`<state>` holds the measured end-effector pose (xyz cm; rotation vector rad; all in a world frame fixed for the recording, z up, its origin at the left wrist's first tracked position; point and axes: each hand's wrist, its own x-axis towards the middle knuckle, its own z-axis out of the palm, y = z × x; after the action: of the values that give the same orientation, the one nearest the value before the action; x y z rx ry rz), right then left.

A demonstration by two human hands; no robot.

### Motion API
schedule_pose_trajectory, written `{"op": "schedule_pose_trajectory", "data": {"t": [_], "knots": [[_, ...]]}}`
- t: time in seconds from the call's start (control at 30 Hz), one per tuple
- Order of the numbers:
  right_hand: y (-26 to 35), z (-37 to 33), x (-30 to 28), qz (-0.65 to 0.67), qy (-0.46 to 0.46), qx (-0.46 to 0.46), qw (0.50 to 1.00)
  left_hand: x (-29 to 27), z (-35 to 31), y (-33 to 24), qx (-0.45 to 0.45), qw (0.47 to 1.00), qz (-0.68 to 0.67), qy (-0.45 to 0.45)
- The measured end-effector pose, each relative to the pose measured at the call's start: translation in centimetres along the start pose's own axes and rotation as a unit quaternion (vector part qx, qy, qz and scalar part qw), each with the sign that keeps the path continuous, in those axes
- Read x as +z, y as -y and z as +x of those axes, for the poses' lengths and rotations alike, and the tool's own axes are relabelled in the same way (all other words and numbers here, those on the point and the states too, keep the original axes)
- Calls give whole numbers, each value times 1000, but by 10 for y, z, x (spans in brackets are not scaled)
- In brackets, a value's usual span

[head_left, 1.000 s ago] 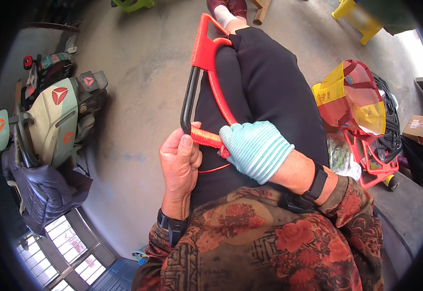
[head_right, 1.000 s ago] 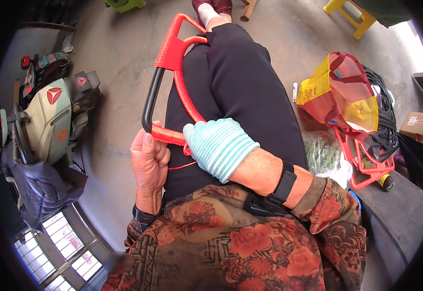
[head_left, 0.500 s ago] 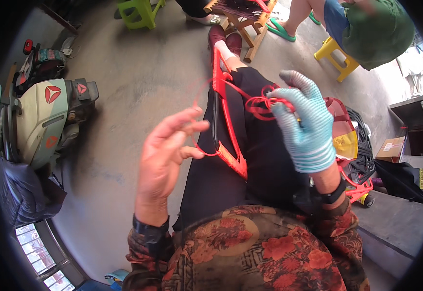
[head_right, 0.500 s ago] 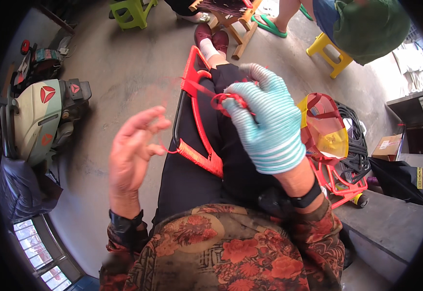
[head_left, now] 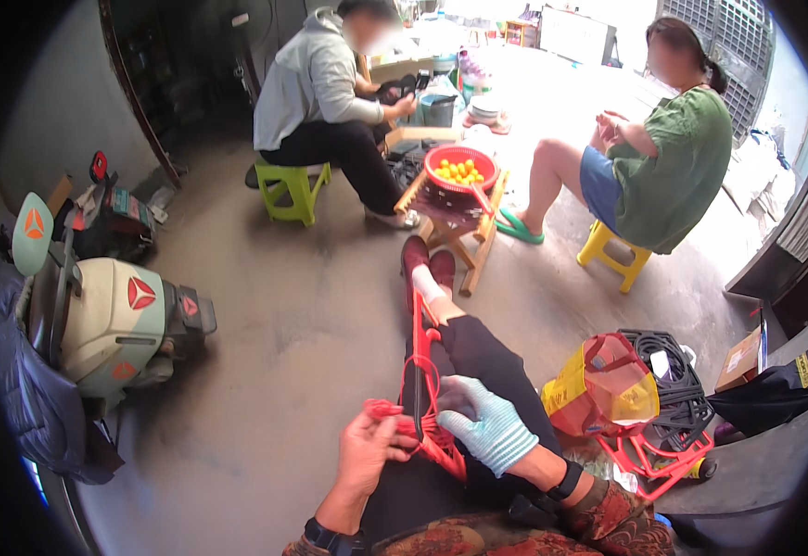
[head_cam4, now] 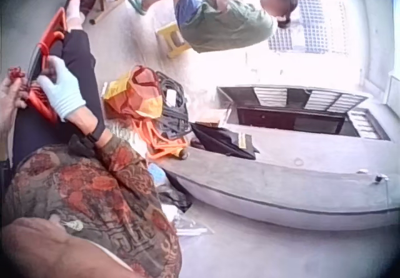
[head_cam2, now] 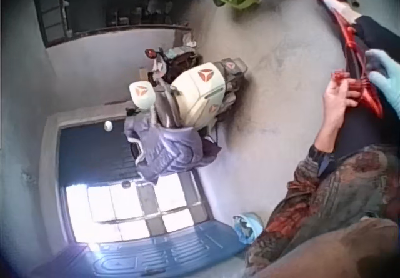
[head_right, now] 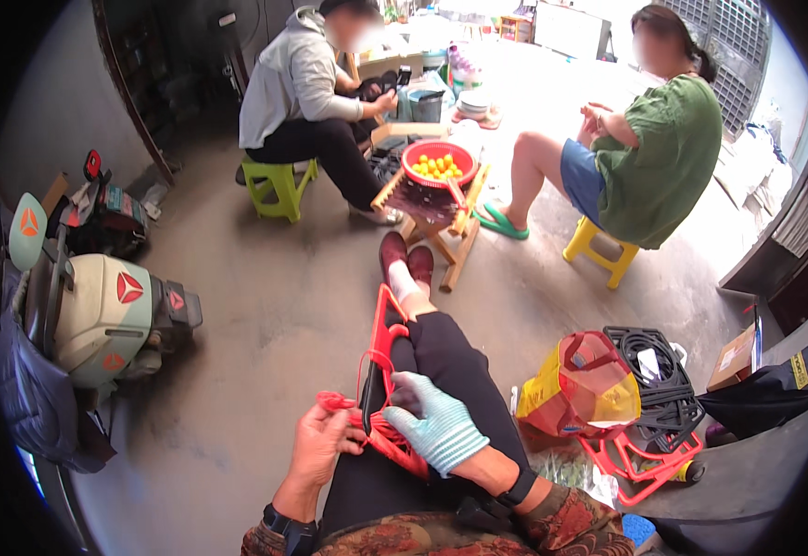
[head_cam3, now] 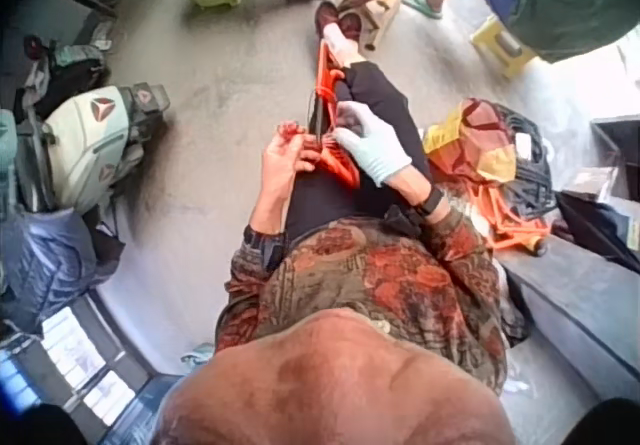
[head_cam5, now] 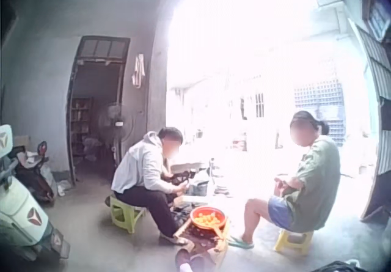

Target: The person is weaving a red plastic net onto a frame.

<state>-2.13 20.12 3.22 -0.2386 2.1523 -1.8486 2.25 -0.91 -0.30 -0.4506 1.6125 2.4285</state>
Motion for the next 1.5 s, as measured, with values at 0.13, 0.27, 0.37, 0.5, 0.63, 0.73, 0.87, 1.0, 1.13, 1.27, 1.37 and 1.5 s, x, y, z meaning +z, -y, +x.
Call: {"op": "schedule_pose_trajectory", "data": {"t": [0.13,0.27,0.37,0.5,0.63,0.73,0.87,1.0,1.13,1.27,1.37,1.5], "knots": [[26,10,-17,-359,-113,-267,887,-11,-20,-41,-3,987,-159,19],[63,21,8,-423,48,-372,825,-13,-62,-88,92,950,-228,195],[77,17,11,-216,237,-307,896,-21,-82,-120,198,905,-269,265],[58,1,-18,396,257,-95,876,-36,-78,-117,287,950,-81,-98],[33,-23,-31,427,218,-40,876,-28,-45,-67,176,983,31,-42],[32,-41,-26,473,207,-20,856,-4,-36,-33,27,994,106,-17],[32,-58,-26,491,200,6,848,27,-26,-6,88,983,158,-9],[35,-76,-31,440,196,53,875,34,-20,3,141,969,196,-59],[59,-76,-35,417,162,65,892,28,-18,-3,109,976,186,-30],[61,-20,-43,409,73,3,910,10,-20,-38,119,993,14,-19],[27,20,-33,-84,-131,-71,985,-8,-23,-61,172,983,-1,-63],[-13,17,-15,-290,-41,-214,932,-11,-20,-49,129,960,223,-108]]}}
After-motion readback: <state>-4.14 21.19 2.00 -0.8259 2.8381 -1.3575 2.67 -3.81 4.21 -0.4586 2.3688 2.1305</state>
